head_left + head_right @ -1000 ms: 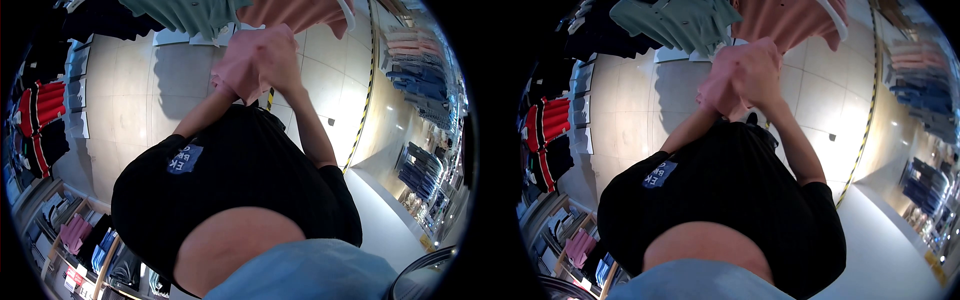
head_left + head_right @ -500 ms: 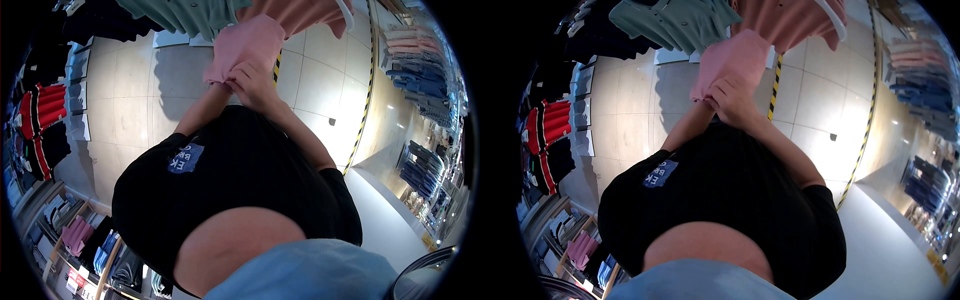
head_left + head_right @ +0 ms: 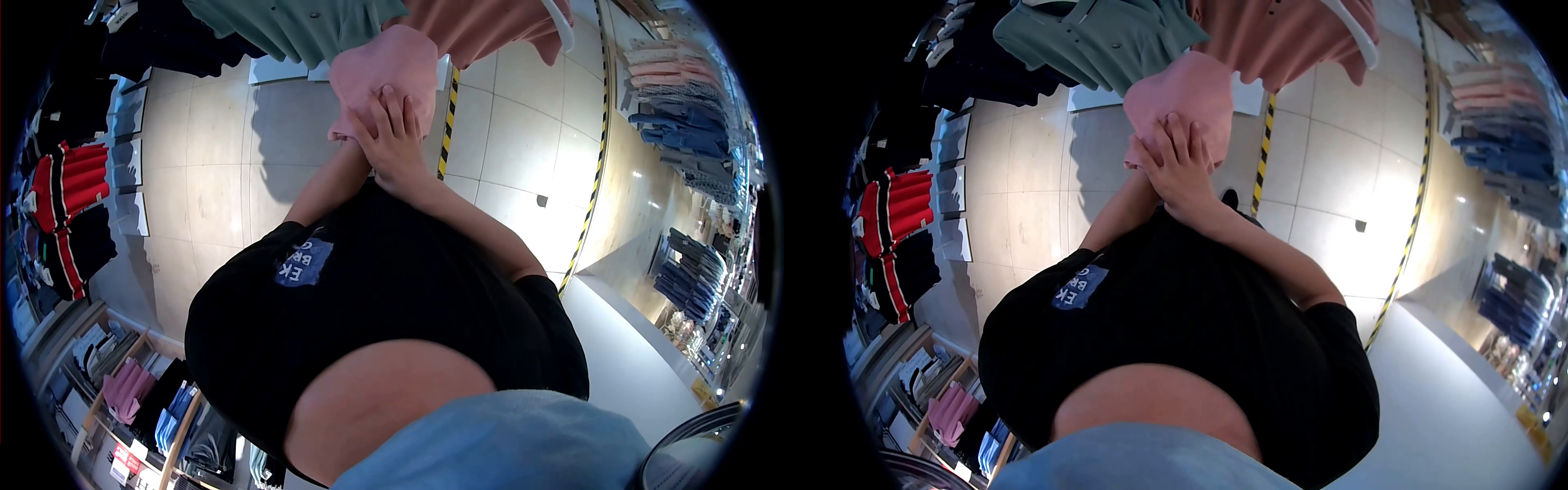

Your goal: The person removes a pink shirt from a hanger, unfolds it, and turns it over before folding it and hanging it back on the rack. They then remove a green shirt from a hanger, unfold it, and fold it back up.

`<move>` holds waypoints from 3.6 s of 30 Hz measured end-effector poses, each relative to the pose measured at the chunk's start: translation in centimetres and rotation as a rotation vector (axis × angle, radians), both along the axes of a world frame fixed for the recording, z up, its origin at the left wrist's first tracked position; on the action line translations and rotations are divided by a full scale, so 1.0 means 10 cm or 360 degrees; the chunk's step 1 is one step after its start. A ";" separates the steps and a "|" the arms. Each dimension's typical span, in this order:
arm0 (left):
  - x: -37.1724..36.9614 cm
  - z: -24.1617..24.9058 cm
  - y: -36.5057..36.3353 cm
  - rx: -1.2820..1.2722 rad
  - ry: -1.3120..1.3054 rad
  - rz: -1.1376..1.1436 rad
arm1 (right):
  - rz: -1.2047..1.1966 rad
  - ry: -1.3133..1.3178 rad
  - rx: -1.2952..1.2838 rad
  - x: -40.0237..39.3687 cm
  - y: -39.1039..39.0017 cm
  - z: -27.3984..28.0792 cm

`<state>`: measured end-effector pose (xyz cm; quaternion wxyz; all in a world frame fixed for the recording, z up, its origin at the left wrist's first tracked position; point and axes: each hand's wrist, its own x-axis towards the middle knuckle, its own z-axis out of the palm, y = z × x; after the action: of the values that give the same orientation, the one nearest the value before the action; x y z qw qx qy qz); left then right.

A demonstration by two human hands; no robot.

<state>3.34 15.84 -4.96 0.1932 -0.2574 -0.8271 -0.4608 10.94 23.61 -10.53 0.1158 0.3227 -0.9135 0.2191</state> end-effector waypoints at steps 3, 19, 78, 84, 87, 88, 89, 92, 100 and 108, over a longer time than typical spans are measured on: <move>-0.01 -0.02 0.00 0.0009 0.0003 -0.0002 | 0.0016 -0.0006 0.0011 -0.03 0.00 0.01; 0.01 -0.14 -0.06 0.0043 0.0009 0.0025 | -0.0108 0.0101 -0.0231 -0.03 0.05 -0.23; -0.63 -0.93 -1.06 0.1219 -0.1812 -0.0944 | -0.0290 -0.1372 -0.2326 -0.46 1.68 0.10; -0.49 -0.26 -0.80 0.0980 -0.1539 -0.0655 | -0.0499 -0.0833 -0.1771 -0.54 1.89 0.30; -0.64 0.08 -0.65 0.0751 -0.1242 -0.0584 | -0.0349 -0.0294 -0.1448 -0.83 2.07 0.56; -0.71 0.18 -0.63 0.0647 -0.1111 -0.0570 | -0.0359 -0.0275 -0.1338 -0.92 2.11 0.69; -0.79 0.28 -0.64 0.0511 -0.0908 -0.0552 | -0.0368 -0.0257 -0.1227 -0.99 2.11 0.84; -0.91 0.77 -0.50 0.0319 -0.0609 -0.0384 | -0.0375 0.0149 -0.1035 -1.31 2.23 1.32; -1.44 1.74 -0.58 -0.0122 0.0320 0.0318 | -0.0173 0.0274 -0.1002 -2.13 2.30 2.10; -1.92 2.74 -0.43 -0.0054 0.0605 0.0089 | -0.0306 0.0489 -0.1296 -2.71 2.18 2.94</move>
<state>-15.86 11.55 22.44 0.3544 -0.3199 -0.7902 -0.3843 -16.14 45.45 18.89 0.3877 0.1931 -0.7508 0.4987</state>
